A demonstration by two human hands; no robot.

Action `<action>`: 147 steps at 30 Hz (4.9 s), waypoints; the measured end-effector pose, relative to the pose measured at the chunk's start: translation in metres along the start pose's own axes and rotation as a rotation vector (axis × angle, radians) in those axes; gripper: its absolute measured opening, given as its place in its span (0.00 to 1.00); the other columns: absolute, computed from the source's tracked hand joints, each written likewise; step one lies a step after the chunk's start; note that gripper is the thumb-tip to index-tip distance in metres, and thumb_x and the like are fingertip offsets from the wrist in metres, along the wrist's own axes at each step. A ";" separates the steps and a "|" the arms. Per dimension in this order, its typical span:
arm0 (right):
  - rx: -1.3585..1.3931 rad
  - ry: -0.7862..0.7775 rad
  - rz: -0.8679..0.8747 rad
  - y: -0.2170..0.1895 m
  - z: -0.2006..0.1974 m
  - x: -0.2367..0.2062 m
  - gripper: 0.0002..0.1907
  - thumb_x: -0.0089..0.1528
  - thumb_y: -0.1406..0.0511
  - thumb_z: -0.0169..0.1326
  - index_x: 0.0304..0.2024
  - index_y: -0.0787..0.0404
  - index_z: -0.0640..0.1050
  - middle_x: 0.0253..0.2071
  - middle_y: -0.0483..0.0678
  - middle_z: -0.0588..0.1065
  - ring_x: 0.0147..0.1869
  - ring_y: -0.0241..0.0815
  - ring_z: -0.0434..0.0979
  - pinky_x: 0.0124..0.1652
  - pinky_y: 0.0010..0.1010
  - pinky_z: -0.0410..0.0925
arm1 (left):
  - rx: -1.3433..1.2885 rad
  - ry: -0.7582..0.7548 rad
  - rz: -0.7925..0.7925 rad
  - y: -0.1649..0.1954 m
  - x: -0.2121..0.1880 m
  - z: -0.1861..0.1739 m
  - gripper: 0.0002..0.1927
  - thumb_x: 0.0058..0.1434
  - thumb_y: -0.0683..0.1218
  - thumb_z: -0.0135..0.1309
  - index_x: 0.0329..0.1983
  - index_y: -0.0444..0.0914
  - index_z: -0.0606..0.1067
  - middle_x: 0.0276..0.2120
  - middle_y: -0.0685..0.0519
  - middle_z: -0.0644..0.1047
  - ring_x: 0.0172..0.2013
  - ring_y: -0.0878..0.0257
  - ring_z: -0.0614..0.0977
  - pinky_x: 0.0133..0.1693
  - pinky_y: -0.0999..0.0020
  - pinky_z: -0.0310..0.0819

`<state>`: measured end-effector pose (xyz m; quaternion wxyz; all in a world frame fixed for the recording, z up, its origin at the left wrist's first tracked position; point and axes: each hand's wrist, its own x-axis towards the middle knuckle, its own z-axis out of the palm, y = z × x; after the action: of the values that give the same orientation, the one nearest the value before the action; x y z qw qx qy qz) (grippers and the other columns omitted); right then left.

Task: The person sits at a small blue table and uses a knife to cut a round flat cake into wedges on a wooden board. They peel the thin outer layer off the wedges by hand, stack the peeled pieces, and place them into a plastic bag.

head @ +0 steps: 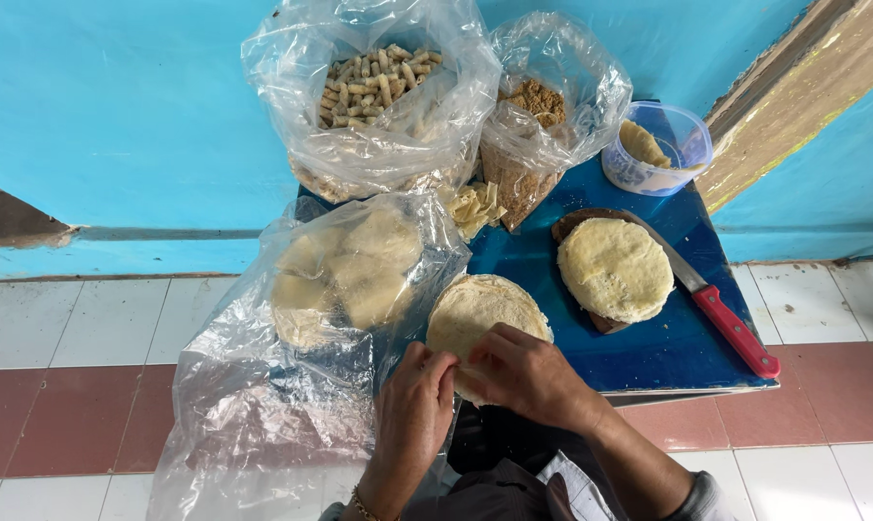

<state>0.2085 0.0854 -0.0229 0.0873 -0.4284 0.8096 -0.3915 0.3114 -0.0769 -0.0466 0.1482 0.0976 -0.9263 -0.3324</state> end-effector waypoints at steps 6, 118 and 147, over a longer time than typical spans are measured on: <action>-0.171 0.175 -0.089 0.003 0.014 0.000 0.13 0.54 0.67 0.65 0.40 0.61 0.78 0.40 0.50 0.77 0.42 0.51 0.82 0.37 0.39 0.75 | 0.012 -0.023 0.222 -0.001 0.015 0.002 0.08 0.60 0.42 0.59 0.42 0.40 0.79 0.36 0.51 0.75 0.35 0.55 0.82 0.36 0.59 0.79; -0.257 0.179 -0.149 0.004 0.016 -0.032 0.13 0.53 0.62 0.68 0.39 0.54 0.82 0.41 0.45 0.77 0.44 0.47 0.78 0.41 0.39 0.72 | -1.087 0.028 -0.485 -0.019 -0.047 0.041 0.20 0.63 0.41 0.56 0.58 0.34 0.70 0.40 0.47 0.83 0.36 0.63 0.86 0.37 0.70 0.83; 0.130 0.083 0.122 0.012 0.009 -0.021 0.07 0.59 0.62 0.64 0.36 0.59 0.83 0.33 0.44 0.78 0.34 0.36 0.82 0.32 0.28 0.74 | -0.860 0.114 -0.341 -0.006 -0.033 0.039 0.23 0.63 0.42 0.58 0.59 0.35 0.67 0.36 0.47 0.84 0.38 0.63 0.87 0.37 0.68 0.86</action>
<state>0.2181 0.1005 -0.0414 0.1050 -0.3553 0.8101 -0.4545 0.3298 -0.0487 -0.0863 0.1690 0.1960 -0.6654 -0.7002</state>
